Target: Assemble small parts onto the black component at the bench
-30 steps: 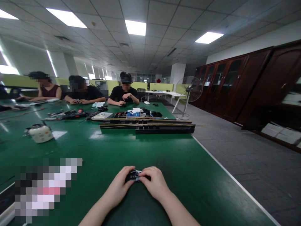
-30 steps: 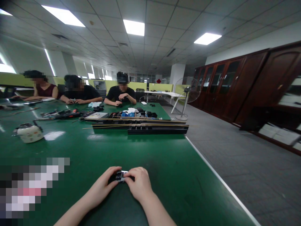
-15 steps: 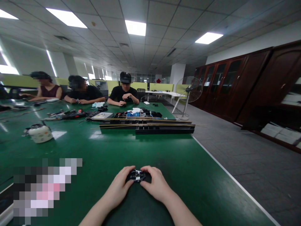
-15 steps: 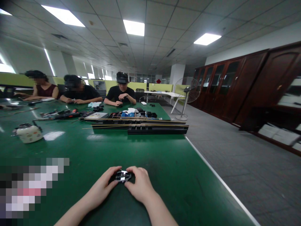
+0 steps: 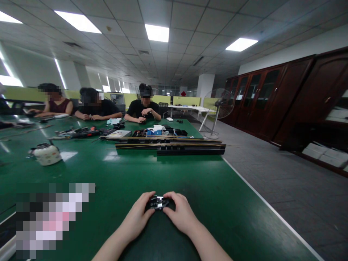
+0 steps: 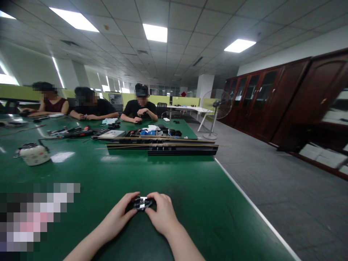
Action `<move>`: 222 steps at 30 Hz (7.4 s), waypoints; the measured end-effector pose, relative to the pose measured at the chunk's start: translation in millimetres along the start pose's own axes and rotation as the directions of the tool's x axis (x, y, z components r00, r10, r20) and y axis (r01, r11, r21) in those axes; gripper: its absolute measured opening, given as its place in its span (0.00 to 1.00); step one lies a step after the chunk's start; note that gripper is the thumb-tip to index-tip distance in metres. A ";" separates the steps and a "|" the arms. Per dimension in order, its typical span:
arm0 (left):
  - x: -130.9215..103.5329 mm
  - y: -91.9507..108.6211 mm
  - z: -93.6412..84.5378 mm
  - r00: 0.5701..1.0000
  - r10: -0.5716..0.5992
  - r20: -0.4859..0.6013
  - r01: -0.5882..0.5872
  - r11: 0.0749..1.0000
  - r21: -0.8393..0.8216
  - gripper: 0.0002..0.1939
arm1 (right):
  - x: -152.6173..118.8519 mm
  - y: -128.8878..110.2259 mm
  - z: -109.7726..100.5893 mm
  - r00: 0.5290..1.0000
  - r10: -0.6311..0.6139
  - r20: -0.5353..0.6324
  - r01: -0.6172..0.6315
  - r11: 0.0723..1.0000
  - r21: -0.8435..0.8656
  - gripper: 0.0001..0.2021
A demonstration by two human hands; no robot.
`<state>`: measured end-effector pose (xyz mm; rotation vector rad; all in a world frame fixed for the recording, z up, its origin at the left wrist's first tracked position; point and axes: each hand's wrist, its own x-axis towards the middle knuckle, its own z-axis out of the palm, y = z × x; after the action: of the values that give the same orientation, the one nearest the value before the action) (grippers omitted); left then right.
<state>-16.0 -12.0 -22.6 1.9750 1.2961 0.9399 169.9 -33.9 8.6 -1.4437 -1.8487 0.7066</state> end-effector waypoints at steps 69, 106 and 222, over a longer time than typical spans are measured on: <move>0.8 6.8 -1.4 1.000 0.015 -0.010 -0.014 1.000 0.017 0.19 | 0.5 -6.0 -3.8 0.984 -0.153 -0.088 0.143 0.984 -0.101 0.08; -2.0 6.1 -4.9 1.000 0.004 -0.003 -0.004 1.000 -0.015 0.20 | 5.1 15.9 -22.0 0.914 -0.012 -0.406 -0.062 0.984 -0.169 0.13; 1.6 17.9 3.7 0.990 -0.103 0.092 0.138 0.759 -0.637 0.26 | -0.3 -2.7 2.6 0.979 -0.157 -0.127 0.185 0.951 0.247 0.14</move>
<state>-3.4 -17.1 -10.4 1.3472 0.8843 1.0802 166.3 -34.9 8.9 -1.1175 -1.7054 0.7390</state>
